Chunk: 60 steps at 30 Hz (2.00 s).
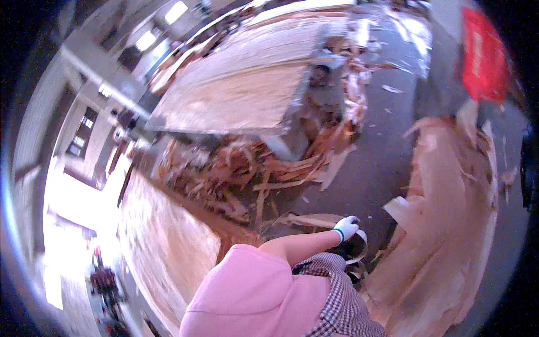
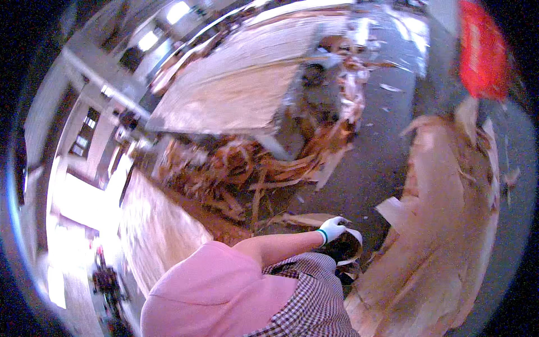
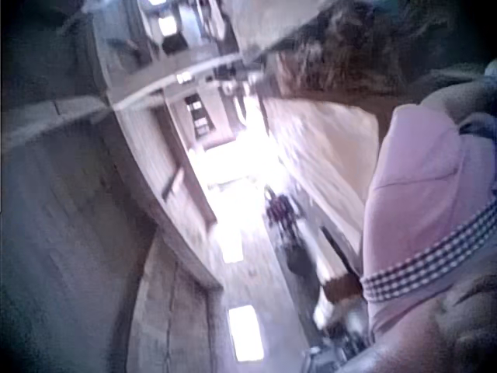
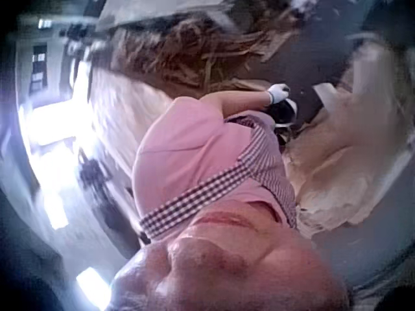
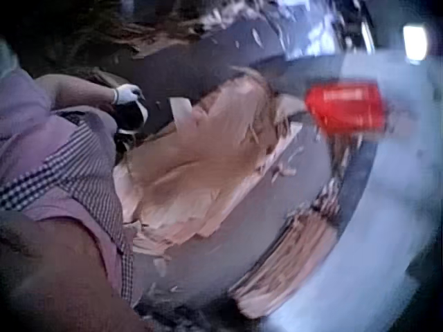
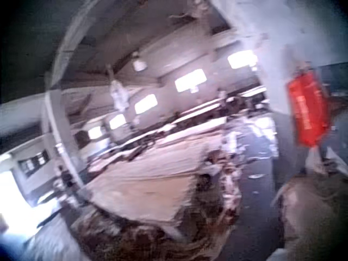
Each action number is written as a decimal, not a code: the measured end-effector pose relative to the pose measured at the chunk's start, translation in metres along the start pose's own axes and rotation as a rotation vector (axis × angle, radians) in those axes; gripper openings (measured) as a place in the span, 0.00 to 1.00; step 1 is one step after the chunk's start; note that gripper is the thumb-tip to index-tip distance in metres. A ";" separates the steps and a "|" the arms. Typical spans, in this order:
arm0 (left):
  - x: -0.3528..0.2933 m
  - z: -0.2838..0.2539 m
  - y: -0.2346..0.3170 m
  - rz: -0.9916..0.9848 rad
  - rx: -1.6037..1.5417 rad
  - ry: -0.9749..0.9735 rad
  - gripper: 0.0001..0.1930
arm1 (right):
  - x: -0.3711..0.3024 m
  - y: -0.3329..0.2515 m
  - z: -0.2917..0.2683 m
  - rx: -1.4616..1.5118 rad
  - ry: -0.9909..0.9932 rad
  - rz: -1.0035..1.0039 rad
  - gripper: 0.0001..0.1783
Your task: The person uses a utility knife to score and peel thin layers of wood veneer from a large wooden panel. They repeatedly lift the veneer strips and remove them, accumulating a pile of wood shavings on the floor.
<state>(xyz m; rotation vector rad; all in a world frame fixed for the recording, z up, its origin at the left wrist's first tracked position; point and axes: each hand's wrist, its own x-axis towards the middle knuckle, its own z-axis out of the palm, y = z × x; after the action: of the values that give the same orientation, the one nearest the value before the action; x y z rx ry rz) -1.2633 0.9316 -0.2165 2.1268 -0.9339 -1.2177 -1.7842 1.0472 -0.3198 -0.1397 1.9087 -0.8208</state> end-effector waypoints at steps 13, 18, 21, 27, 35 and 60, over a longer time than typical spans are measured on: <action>-0.064 0.014 -0.121 0.089 0.174 -0.206 0.20 | -0.066 0.064 -0.102 0.047 0.068 -0.025 0.09; -0.113 0.021 -0.119 -0.245 -0.316 -0.396 0.17 | -0.079 0.129 -0.125 0.259 0.174 0.011 0.10; -0.118 0.052 -0.117 -0.312 -0.236 -0.451 0.16 | -0.081 0.163 -0.107 0.318 0.327 0.090 0.10; -0.097 0.111 -0.032 -0.172 0.063 -0.567 0.15 | -0.089 0.107 -0.024 -0.070 0.178 -0.262 0.12; -0.045 0.216 0.047 -0.121 -0.225 -0.633 0.14 | -0.103 0.037 0.036 -0.178 0.220 -0.402 0.20; 0.205 0.248 0.196 0.049 -0.178 -0.690 0.10 | -0.083 -0.010 0.112 0.937 0.364 0.170 0.09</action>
<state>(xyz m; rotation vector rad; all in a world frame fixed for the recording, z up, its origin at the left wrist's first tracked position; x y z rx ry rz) -1.4679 0.6273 -0.3008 1.5418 -1.0847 -1.9781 -1.6524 1.0218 -0.2793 0.7739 1.6282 -1.6023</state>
